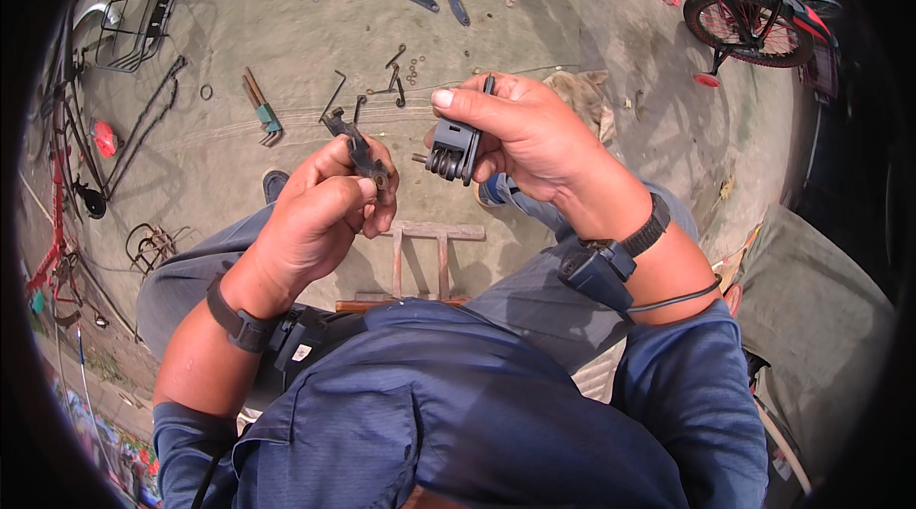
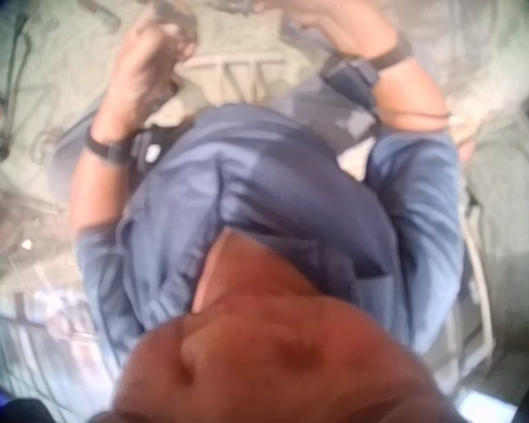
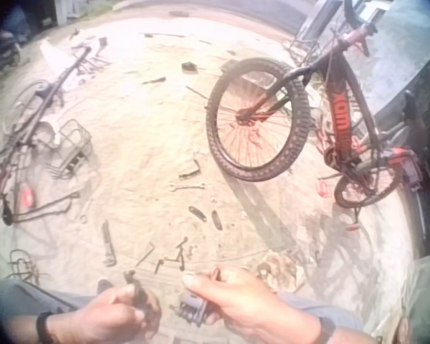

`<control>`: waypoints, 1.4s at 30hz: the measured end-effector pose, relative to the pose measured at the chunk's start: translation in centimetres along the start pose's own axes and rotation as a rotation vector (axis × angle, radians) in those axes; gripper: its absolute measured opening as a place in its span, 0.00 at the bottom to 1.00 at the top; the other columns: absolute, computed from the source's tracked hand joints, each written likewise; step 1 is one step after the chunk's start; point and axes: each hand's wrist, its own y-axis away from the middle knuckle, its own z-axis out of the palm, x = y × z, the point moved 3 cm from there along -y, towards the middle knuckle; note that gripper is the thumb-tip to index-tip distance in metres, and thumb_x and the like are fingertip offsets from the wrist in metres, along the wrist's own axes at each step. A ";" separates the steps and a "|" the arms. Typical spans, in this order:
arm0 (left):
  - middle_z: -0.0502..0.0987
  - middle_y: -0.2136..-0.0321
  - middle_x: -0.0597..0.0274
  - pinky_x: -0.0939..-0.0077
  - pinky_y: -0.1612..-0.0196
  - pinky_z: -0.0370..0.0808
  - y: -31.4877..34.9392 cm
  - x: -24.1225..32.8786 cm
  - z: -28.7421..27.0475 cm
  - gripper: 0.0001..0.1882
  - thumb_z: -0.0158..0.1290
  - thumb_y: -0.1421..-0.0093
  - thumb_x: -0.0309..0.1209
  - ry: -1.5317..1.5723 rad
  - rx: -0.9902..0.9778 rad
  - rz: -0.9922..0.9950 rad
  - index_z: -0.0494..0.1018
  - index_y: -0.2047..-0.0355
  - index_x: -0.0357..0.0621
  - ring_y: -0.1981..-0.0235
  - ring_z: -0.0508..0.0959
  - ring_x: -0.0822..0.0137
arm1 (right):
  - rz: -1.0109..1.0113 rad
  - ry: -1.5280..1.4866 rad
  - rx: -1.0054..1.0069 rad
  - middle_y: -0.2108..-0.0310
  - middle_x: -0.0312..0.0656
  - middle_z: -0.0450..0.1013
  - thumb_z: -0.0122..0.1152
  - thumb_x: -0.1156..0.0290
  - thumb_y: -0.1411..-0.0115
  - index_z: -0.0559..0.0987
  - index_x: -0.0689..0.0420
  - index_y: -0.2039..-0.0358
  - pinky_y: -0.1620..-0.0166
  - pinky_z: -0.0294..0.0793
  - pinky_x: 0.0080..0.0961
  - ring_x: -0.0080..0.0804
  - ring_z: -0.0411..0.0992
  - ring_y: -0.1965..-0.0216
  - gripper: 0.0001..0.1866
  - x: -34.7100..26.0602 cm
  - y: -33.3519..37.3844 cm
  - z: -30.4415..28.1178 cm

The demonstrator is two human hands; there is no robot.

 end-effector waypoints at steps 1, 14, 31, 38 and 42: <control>0.71 0.71 0.61 0.78 0.72 0.66 0.0 0.0 0.0 0.07 0.47 0.45 0.26 -0.001 -0.002 0.002 0.69 0.65 0.38 0.73 0.71 0.71 | -0.002 0.000 0.003 0.72 0.41 0.79 0.67 0.57 0.40 0.76 0.59 0.66 0.82 0.72 0.14 0.21 0.75 0.81 0.17 0.0 0.0 0.0; 0.70 0.73 0.62 0.78 0.72 0.65 0.0 -0.1 0.1 0.08 0.47 0.45 0.26 0.002 0.003 0.000 0.69 0.65 0.37 0.74 0.70 0.71 | -0.009 -0.016 -0.003 0.75 0.38 0.76 0.69 0.56 0.43 0.75 0.64 0.63 0.82 0.70 0.14 0.20 0.73 0.81 0.22 0.0 0.2 0.0; 0.71 0.72 0.62 0.78 0.73 0.65 -0.1 0.0 0.0 0.08 0.48 0.45 0.26 -0.019 0.019 -0.012 0.69 0.65 0.38 0.75 0.71 0.71 | -0.001 0.027 -0.019 0.74 0.34 0.77 0.69 0.55 0.43 0.76 0.58 0.64 0.81 0.62 0.14 0.15 0.69 0.80 0.19 -0.1 0.0 0.1; 0.73 0.73 0.65 0.80 0.72 0.67 -0.2 -0.2 -0.2 0.08 0.49 0.44 0.27 -0.154 0.050 -0.069 0.70 0.64 0.40 0.75 0.72 0.74 | -0.020 0.030 -0.069 0.70 0.38 0.78 0.68 0.61 0.41 0.77 0.59 0.58 0.73 0.70 0.15 0.19 0.74 0.73 0.17 0.0 0.4 0.4; 0.74 0.73 0.66 0.81 0.71 0.68 -0.3 -0.3 0.3 0.08 0.50 0.43 0.27 -0.303 -0.006 -0.141 0.71 0.63 0.40 0.75 0.73 0.75 | -0.085 0.085 -0.166 0.69 0.36 0.76 0.71 0.63 0.44 0.77 0.62 0.56 0.61 0.73 0.20 0.21 0.74 0.67 0.20 0.2 0.5 1.4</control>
